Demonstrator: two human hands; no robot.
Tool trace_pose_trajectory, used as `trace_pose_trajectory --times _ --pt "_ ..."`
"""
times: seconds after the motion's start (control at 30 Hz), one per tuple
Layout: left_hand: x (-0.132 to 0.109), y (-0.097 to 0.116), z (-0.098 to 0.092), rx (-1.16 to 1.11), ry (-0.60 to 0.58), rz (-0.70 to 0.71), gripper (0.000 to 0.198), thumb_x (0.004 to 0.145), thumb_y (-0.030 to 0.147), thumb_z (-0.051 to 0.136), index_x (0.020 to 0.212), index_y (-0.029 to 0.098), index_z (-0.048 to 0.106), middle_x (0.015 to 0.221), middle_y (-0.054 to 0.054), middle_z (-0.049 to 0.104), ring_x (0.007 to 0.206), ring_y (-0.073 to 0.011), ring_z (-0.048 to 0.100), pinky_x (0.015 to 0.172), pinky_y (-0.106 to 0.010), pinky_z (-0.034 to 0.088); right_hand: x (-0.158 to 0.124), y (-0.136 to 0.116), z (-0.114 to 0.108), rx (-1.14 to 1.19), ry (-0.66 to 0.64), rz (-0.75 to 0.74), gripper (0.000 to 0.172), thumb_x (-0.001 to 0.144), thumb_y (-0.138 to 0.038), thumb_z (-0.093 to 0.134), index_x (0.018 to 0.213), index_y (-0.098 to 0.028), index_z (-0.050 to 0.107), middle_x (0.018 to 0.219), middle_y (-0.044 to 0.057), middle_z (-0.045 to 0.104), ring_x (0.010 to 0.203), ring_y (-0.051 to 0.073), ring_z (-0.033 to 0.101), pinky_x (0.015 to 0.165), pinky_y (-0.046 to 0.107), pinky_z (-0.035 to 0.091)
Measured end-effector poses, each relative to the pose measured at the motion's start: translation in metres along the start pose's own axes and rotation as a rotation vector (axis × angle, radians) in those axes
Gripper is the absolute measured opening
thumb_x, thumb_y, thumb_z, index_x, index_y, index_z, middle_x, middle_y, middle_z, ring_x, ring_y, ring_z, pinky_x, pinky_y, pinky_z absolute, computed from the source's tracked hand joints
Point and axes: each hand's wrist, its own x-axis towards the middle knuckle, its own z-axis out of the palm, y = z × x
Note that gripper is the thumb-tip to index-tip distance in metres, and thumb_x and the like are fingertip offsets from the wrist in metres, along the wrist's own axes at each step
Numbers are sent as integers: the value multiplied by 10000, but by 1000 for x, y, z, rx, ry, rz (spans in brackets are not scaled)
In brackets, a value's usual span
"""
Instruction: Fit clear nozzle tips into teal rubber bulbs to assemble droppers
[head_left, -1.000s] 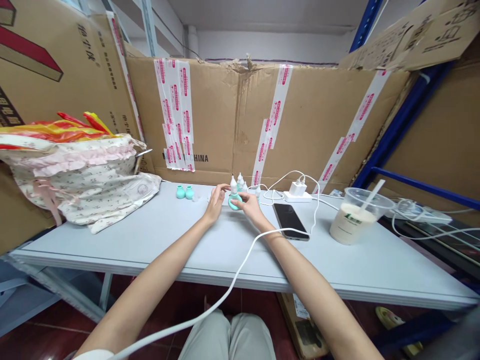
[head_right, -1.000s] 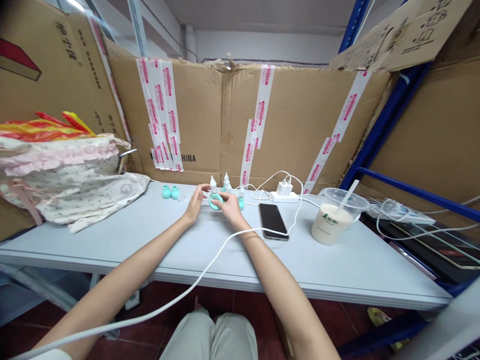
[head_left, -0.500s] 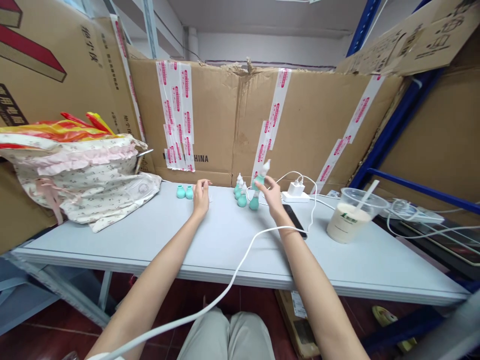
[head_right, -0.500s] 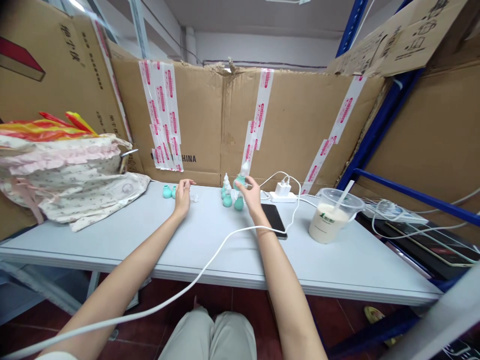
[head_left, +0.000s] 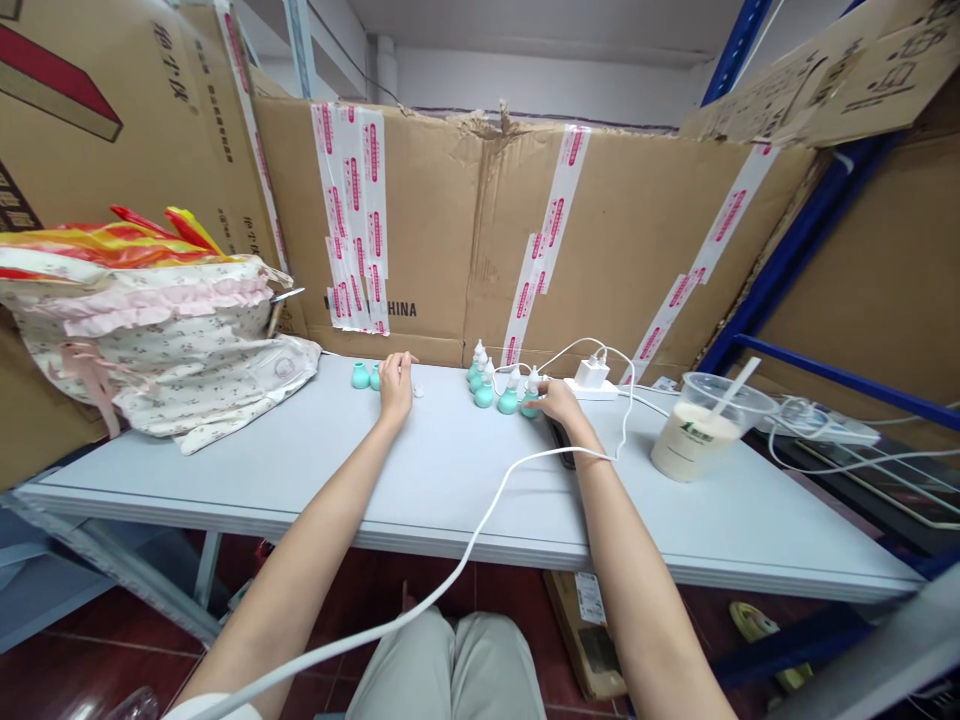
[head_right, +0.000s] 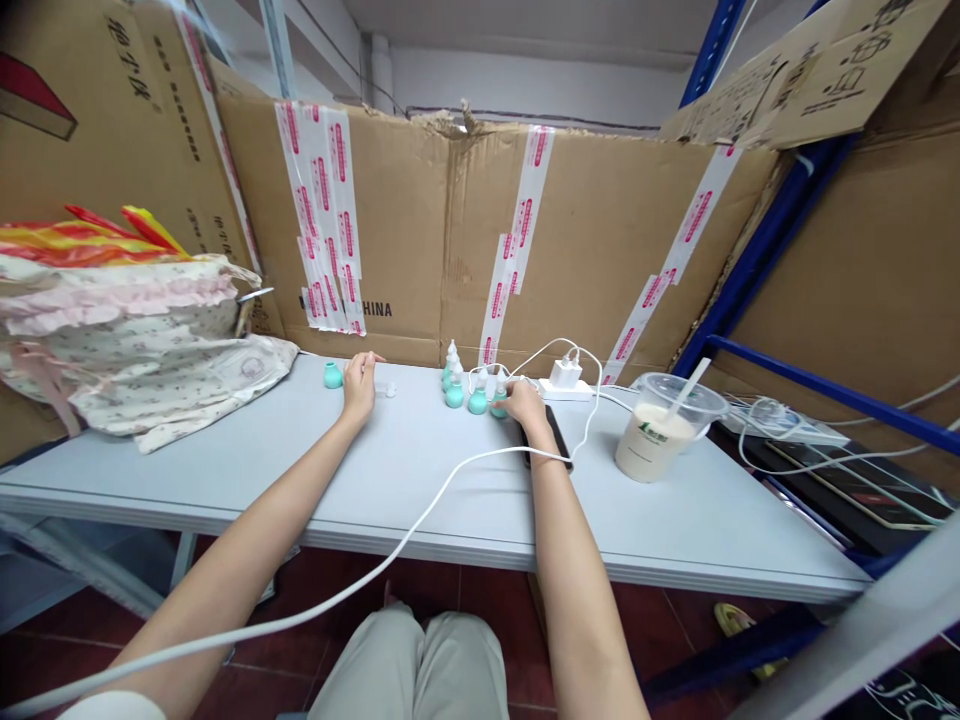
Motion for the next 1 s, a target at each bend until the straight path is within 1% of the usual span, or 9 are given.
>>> trace_pose_trajectory --times 0.13,0.33,0.47,0.67,0.73,0.77,0.83,0.93,1.0 --pt "0 1 -1 53 -15 23 347 900 367 291 741 210 556 820 -41 583 872 -193 484 850 -318 320 -1 -3 2 -126 -58 0 167 570 -253 684 693 -142 662 712 58 657 690 186 587 617 254 397" --pt "-1 3 -1 120 -37 57 365 909 342 267 720 212 551 798 -38 590 839 -194 490 823 -323 334 0 -6 4 -125 -44 32 216 591 -264 689 749 -121 655 769 58 661 735 183 597 644 239 413" --pt "-1 2 -1 126 -56 79 373 910 341 263 704 212 546 778 -36 587 820 -193 494 809 -324 339 1 -3 8 -120 -70 34 241 606 -256 681 801 -120 642 828 69 662 773 188 602 671 244 424" --pt "-1 2 0 136 -72 84 382 908 350 263 699 212 551 782 -37 591 825 -195 495 807 -325 342 2 5 7 -56 -129 39 494 587 -308 703 1035 -152 566 974 82 638 869 201 591 729 272 433" --pt "-1 2 0 141 -73 82 383 908 352 264 699 210 552 781 -38 591 823 -195 495 810 -328 341 3 5 2 1 -82 25 572 604 -346 693 1117 -161 521 1022 90 620 911 203 574 757 286 429" --pt "-1 2 -1 141 -69 83 385 908 352 262 699 210 552 779 -38 590 821 -196 495 811 -329 340 3 2 -1 26 -32 0 599 619 -374 681 1152 -169 500 1056 96 604 940 208 559 776 300 423" --pt "-1 3 -1 139 -60 90 388 909 352 259 698 209 551 774 -37 588 817 -195 496 810 -329 340 0 -7 -7 47 126 -75 597 670 -440 630 1194 -196 478 1139 104 557 1018 227 509 826 340 398" --pt "-1 3 -2 128 -58 111 390 912 351 253 702 209 549 769 -33 585 805 -187 502 819 -329 336 -7 -28 -10 -32 360 -162 456 762 -486 522 1151 -250 534 1235 94 478 1130 260 395 906 430 314" --pt "-1 4 -2 126 -61 119 392 913 354 250 705 210 550 769 -32 585 801 -184 504 824 -330 334 -13 -41 -7 -146 410 -195 346 791 -464 499 1041 -253 611 1256 84 452 1176 276 325 953 499 218"
